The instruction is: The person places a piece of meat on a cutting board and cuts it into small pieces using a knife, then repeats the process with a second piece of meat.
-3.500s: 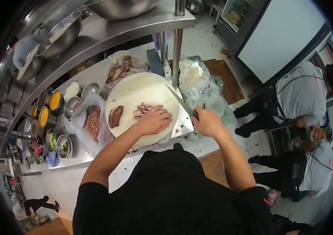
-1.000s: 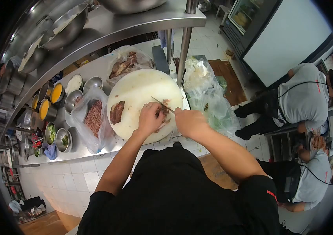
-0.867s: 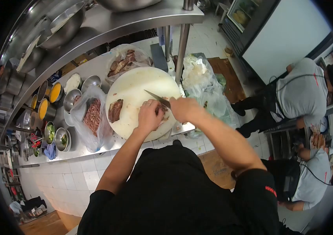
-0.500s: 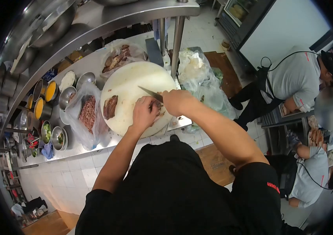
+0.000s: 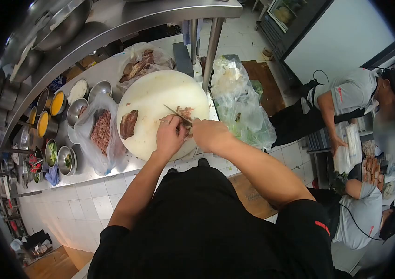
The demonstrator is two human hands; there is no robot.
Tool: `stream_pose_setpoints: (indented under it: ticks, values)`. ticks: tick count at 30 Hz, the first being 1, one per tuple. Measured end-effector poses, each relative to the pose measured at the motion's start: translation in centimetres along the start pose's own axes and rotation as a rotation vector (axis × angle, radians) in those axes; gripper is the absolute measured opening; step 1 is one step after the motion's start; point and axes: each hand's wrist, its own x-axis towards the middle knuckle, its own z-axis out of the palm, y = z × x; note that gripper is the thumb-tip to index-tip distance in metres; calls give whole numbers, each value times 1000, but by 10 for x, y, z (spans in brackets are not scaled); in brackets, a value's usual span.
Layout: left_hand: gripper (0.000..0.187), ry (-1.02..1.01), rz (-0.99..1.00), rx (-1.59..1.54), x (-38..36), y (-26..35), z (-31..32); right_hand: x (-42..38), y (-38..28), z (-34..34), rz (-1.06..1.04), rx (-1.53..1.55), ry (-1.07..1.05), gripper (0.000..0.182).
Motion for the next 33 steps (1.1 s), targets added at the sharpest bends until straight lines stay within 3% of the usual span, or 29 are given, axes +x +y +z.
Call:
stream_pose_setpoints:
  ticks: [3, 6, 10, 13, 16, 18, 21, 23, 28, 31, 33]
  values:
    - [11, 6, -4, -12, 1, 1, -1, 31, 9, -12, -60, 31, -24, 33]
    - [10, 55, 14, -30, 3, 5, -6, 3, 6, -45, -85, -61, -55, 35]
    - [10, 58, 38, 7, -5, -2, 0, -1, -3, 3, -14, -16, -8, 34]
    - [9, 35, 18, -12, -4, -1, -3, 24, -2, -20, -25, 51, -63, 34]
    - [7, 44, -17, -62, 3, 1, -8, -1, -3, -45, -81, -67, -64, 34]
    - [7, 9, -71, -41, -2, -1, -8, -7, -7, -27, -83, -124, -104, 34]
    - [6, 12, -31, -25, -4, -8, -3, 10, -5, -2, -29, -38, 16, 32]
    - [6, -4, -25, -34, -4, -5, -9, 23, -8, -29, 22, 145, -172, 29]
    - [8, 47, -80, -56, -3, -3, -13, -17, -5, -36, -94, -84, -63, 31]
    - [8, 3, -40, 4, -6, -12, -11, 15, -4, 13, -53, 60, 88, 32]
    - [6, -24, -49, -12, -4, -9, -15, 31, -4, -2, -81, 35, 38, 30]
